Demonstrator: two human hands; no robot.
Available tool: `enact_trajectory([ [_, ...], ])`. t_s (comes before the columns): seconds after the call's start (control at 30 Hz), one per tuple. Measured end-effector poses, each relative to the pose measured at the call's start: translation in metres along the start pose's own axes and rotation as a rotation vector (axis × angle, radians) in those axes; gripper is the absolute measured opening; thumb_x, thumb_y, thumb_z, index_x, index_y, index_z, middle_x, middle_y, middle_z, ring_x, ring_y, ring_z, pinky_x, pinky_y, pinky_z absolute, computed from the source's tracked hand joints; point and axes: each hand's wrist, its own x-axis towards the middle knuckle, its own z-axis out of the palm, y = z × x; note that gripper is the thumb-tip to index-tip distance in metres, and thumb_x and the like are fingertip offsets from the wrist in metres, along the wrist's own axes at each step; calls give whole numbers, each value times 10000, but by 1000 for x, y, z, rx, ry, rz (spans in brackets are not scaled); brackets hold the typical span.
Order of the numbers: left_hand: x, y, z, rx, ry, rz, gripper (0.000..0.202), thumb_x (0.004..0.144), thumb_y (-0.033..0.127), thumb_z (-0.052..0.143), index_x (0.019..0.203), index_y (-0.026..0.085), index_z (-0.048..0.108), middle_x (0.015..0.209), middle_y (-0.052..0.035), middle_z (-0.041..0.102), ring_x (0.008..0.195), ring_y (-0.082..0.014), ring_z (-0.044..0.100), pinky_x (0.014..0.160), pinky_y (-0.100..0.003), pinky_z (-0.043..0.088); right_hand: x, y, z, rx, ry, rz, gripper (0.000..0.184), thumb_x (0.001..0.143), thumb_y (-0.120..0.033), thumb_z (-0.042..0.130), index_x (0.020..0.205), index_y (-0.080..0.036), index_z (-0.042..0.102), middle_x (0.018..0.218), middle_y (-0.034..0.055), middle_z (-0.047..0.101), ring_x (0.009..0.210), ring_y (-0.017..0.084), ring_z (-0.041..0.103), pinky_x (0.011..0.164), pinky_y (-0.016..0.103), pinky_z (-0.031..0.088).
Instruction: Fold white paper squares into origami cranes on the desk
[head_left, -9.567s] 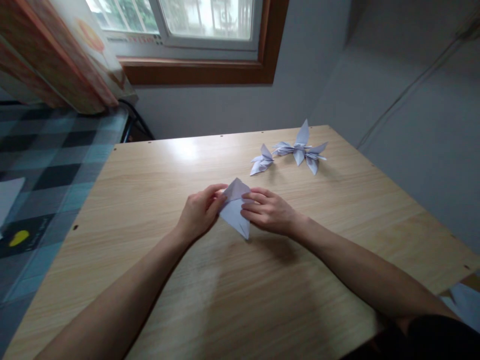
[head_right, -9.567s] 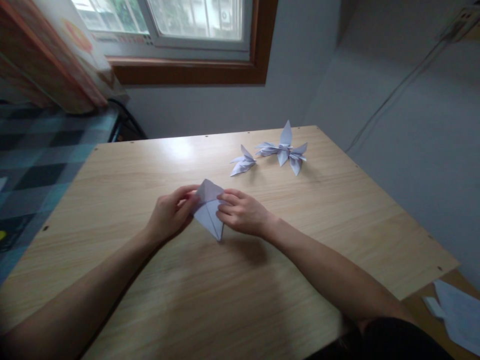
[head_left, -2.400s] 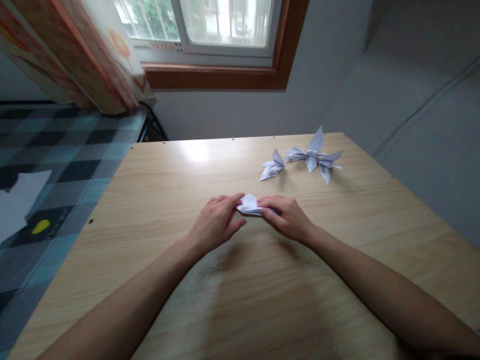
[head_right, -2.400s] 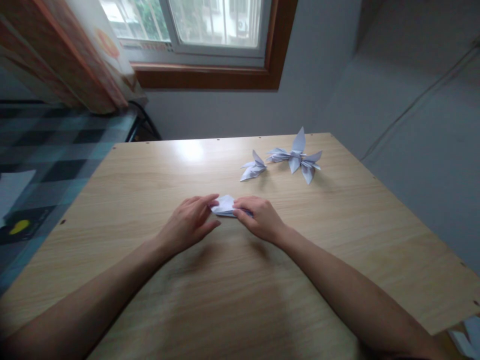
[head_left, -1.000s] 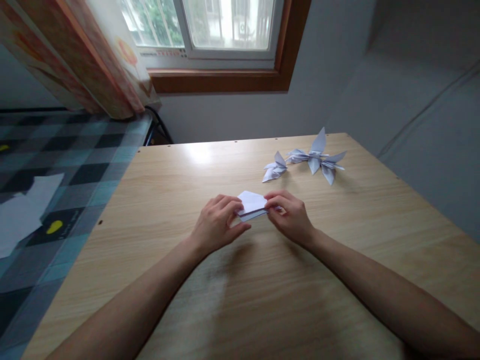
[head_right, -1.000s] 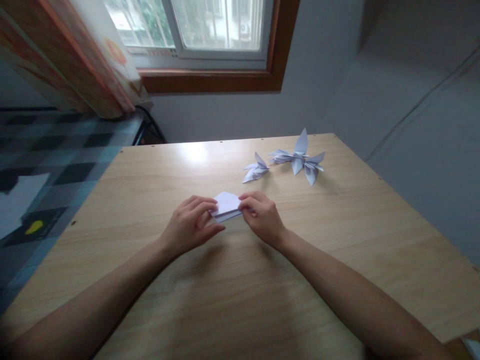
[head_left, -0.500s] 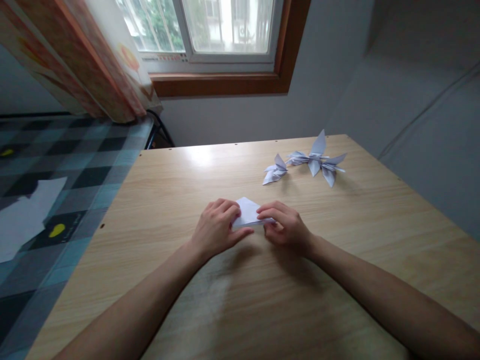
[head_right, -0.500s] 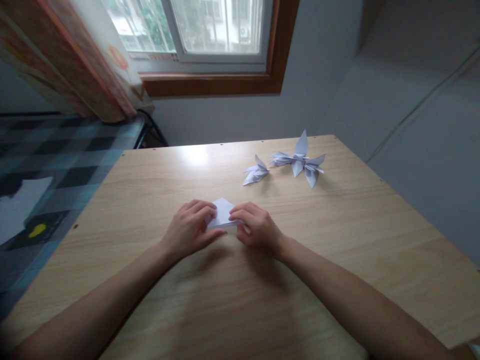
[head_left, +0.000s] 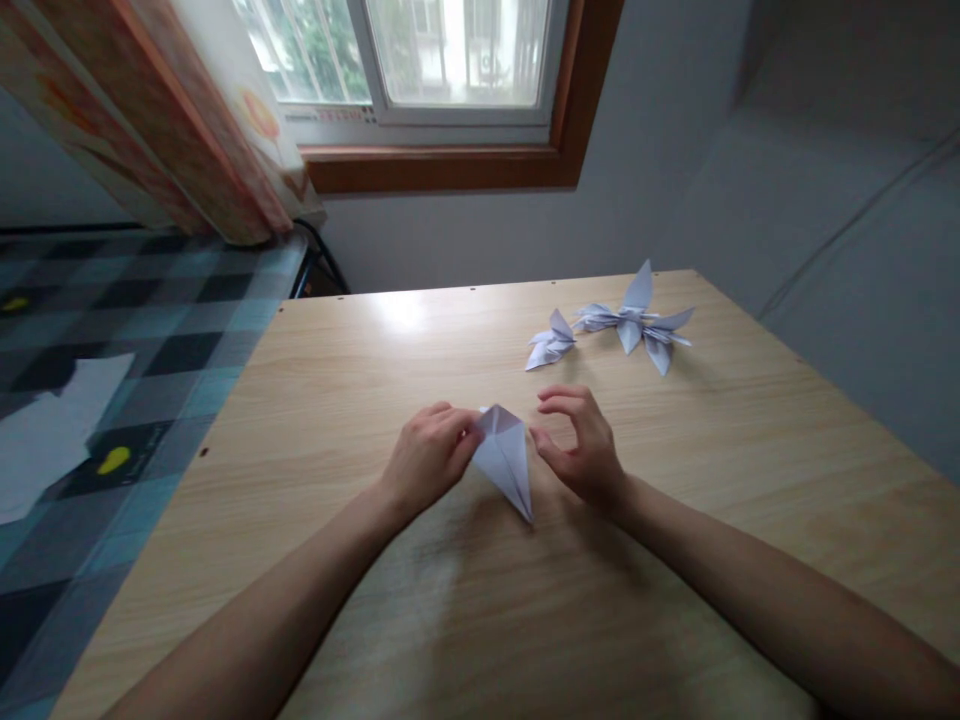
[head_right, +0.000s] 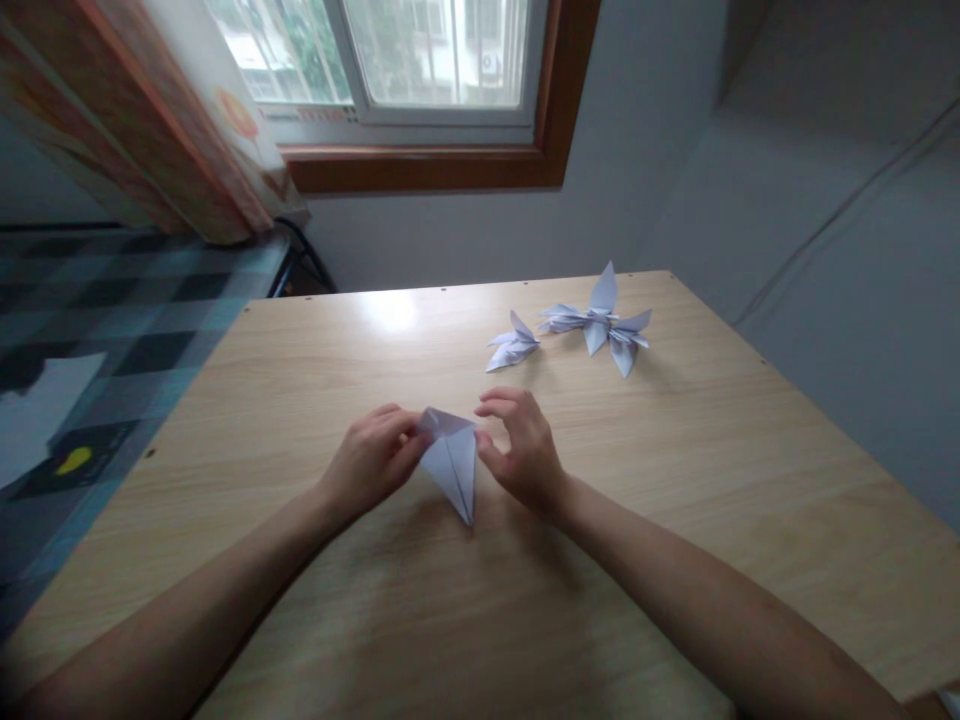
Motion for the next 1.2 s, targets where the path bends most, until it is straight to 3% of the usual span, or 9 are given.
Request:
enact_trajectory([
  [0.07,0,-2,2,-41,32,-101,126,872,175,616,993,186,652,755,-6,629,731,-171,599,686,-293,484,0,5,1,-48,-101,0,101,891,-149,596,960,-218,624,997,88,677,973,243,634,843,420,554],
  [0.13,0,-6,4,-55,50,-147,356,821,153,660,1171,186,603,805,-7,643,776,-186,611,730,-315,505,1,8,2,-100,-231,-1,99,916,-153,579,933,-204,663,1051,100,704,1036,258,621,896,437,530],
  [0.27,0,-10,7,26,117,-131,729,785,188,718,1438,211,396,1111,-79,656,1004,-252,600,919,-434,502,0,7,5,-170,-523,35,203,936,-183,574,1102,-195,691,1248,89,698,1214,298,565,1016,499,449],
  [0.37,0,-8,7,148,158,-129,671,806,237,722,1420,214,452,1309,-140,561,1160,-307,534,990,-489,465,1,6,6,-182,-615,88,262,940,-215,580,1182,-181,673,1279,99,687,1254,314,544,1054,530,405],
  [0.5,1,-3,5,252,50,-135,242,875,301,657,1103,223,685,1302,-126,578,1248,-351,482,1027,-546,424,2,7,6,-130,-562,200,268,897,-244,643,1149,-161,680,1279,143,667,1215,304,569,1044,499,422],
  [0.63,3,-3,5,256,9,-225,353,853,358,693,1157,184,655,1284,-142,603,1241,-355,493,1030,-553,423,5,9,6,-40,-461,352,429,791,-193,741,1207,-149,644,1209,137,692,1111,291,606,994,471,463],
  [0.87,4,-4,6,248,-13,-252,433,835,382,717,1202,168,636,1305,-146,605,1270,-362,479,1059,-556,404,11,8,8,98,-453,583,556,750,-74,696,1295,-125,592,925,52,701,824,195,601,790,347,492],
  [1.03,4,-6,5,193,-11,-200,303,833,374,718,1071,189,695,1274,-128,624,1265,-362,487,1054,-570,403,10,8,9,210,-423,631,443,753,-43,650,1181,-151,675,767,-9,652,675,140,546,676,283,447],
  [1.2,6,-8,2,-72,104,-158,191,890,328,641,1007,209,733,1115,-82,693,1083,-265,612,971,-479,491,8,7,8,304,-210,505,159,822,-139,662,954,-187,735,779,2,662,663,134,543,636,272,447],
])
